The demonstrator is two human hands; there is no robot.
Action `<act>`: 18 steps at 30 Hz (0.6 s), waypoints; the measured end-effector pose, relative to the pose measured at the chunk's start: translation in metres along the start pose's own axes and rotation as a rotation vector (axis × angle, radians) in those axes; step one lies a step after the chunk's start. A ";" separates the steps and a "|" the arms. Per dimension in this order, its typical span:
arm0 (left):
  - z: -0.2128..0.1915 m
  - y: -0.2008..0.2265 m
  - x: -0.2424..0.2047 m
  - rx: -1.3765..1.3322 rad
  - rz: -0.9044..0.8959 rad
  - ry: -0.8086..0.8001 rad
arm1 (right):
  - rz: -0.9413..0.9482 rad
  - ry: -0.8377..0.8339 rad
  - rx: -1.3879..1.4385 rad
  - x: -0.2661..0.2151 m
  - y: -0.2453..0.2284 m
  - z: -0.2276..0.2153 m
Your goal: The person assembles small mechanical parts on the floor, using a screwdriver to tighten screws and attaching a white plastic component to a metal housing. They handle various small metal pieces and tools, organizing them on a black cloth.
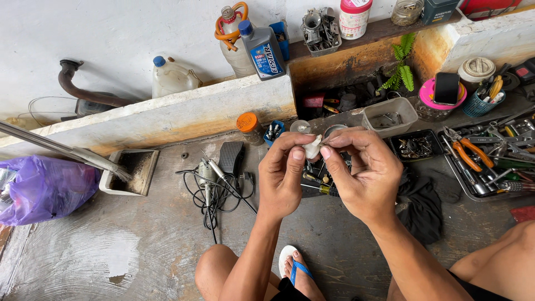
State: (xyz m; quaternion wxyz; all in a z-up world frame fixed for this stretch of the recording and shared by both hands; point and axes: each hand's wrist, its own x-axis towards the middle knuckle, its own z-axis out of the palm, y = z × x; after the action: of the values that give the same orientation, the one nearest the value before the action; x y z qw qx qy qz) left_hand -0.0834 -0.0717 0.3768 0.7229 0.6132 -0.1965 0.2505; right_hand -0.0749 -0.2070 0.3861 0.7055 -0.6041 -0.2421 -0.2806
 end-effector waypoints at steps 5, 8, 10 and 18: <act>0.000 -0.002 -0.001 -0.017 0.012 0.007 | 0.007 0.026 0.024 -0.001 -0.001 0.002; 0.000 -0.003 -0.002 -0.014 0.008 0.004 | 0.016 0.033 0.031 -0.003 0.000 0.002; -0.001 -0.004 -0.003 -0.015 0.005 0.000 | 0.023 0.034 0.033 -0.003 0.001 0.001; 0.001 0.008 0.001 0.039 0.015 -0.011 | 0.015 0.018 0.025 -0.001 0.000 -0.001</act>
State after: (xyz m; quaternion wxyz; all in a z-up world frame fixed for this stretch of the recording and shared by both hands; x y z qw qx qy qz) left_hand -0.0875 -0.0712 0.3843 0.7078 0.6271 -0.2001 0.2563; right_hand -0.0751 -0.2079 0.3852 0.7174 -0.5942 -0.2346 -0.2777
